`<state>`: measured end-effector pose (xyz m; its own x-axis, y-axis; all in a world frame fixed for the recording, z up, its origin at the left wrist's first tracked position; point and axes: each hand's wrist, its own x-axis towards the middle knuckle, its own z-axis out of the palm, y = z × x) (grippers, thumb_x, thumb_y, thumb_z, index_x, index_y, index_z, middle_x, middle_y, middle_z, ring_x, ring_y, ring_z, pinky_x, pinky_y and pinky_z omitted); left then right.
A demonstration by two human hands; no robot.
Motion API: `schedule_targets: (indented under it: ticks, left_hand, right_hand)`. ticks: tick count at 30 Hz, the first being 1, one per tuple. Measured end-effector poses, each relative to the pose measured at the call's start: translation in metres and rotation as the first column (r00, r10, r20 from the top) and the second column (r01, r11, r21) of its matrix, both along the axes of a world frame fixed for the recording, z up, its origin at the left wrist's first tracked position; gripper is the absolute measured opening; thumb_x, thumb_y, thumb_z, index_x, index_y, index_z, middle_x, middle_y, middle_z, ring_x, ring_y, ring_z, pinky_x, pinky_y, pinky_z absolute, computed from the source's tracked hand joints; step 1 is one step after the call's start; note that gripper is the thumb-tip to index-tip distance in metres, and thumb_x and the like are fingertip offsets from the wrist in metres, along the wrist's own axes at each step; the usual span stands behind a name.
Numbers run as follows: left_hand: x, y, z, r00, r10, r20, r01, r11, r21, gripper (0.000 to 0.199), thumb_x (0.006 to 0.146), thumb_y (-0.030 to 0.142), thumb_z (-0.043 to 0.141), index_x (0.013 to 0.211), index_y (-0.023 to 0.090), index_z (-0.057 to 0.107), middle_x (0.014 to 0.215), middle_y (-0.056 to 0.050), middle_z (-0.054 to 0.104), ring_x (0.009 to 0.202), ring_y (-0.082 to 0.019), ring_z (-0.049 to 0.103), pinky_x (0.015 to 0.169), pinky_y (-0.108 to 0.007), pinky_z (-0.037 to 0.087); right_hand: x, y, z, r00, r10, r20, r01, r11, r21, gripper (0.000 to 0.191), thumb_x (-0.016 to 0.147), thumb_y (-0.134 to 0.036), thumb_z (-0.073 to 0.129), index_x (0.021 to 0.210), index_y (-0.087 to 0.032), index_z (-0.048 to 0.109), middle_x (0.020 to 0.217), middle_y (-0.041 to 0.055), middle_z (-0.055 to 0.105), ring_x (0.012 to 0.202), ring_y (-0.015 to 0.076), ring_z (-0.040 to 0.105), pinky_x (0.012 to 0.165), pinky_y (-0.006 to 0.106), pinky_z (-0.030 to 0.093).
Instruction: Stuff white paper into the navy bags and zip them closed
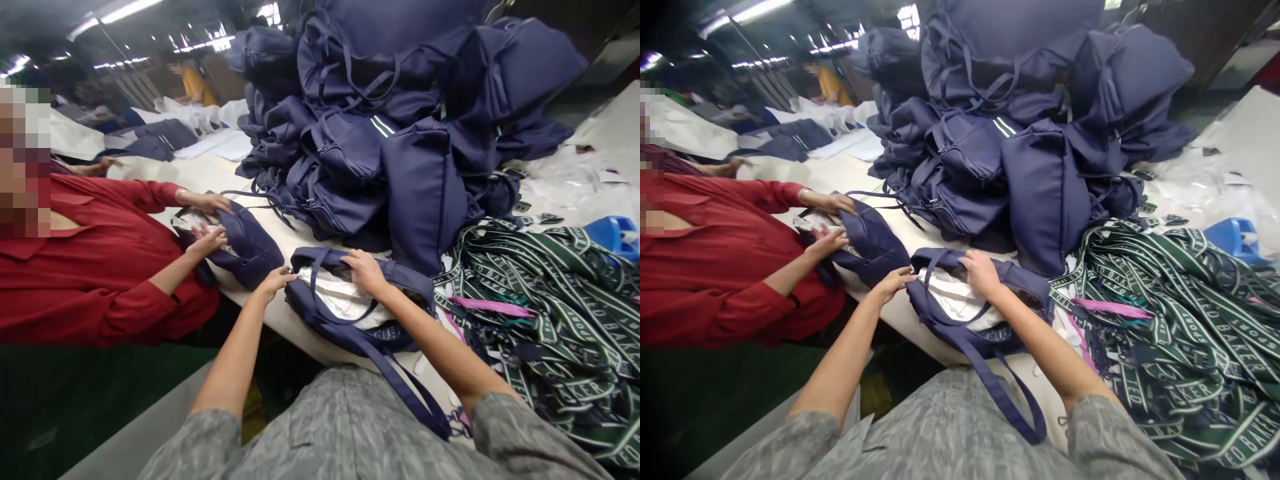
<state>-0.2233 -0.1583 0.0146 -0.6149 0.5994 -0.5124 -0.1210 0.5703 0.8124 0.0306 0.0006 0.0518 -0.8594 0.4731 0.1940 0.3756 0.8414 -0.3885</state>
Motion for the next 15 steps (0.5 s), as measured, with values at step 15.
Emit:
schedule_targets:
  ticks: [15]
  left_hand:
    - [0.076, -0.061, 0.034, 0.797, -0.091, -0.597, 0.189, 0.977, 0.103, 0.029, 0.081, 0.04, 0.056, 0.096, 0.019, 0.07, 0.098, -0.007, 0.069, 0.089, -0.021, 0.065, 0.093, -0.036, 0.05]
  right_hand:
    - [0.105, 0.015, 0.068, 0.818, -0.477, -0.322, 0.281, 0.82, -0.498, 0.024, 0.086, -0.034, 0.059, 0.094, -0.015, 0.073, 0.089, 0.0053, 0.073, 0.082, 0.0174, 0.066, 0.078, 0.028, 0.05]
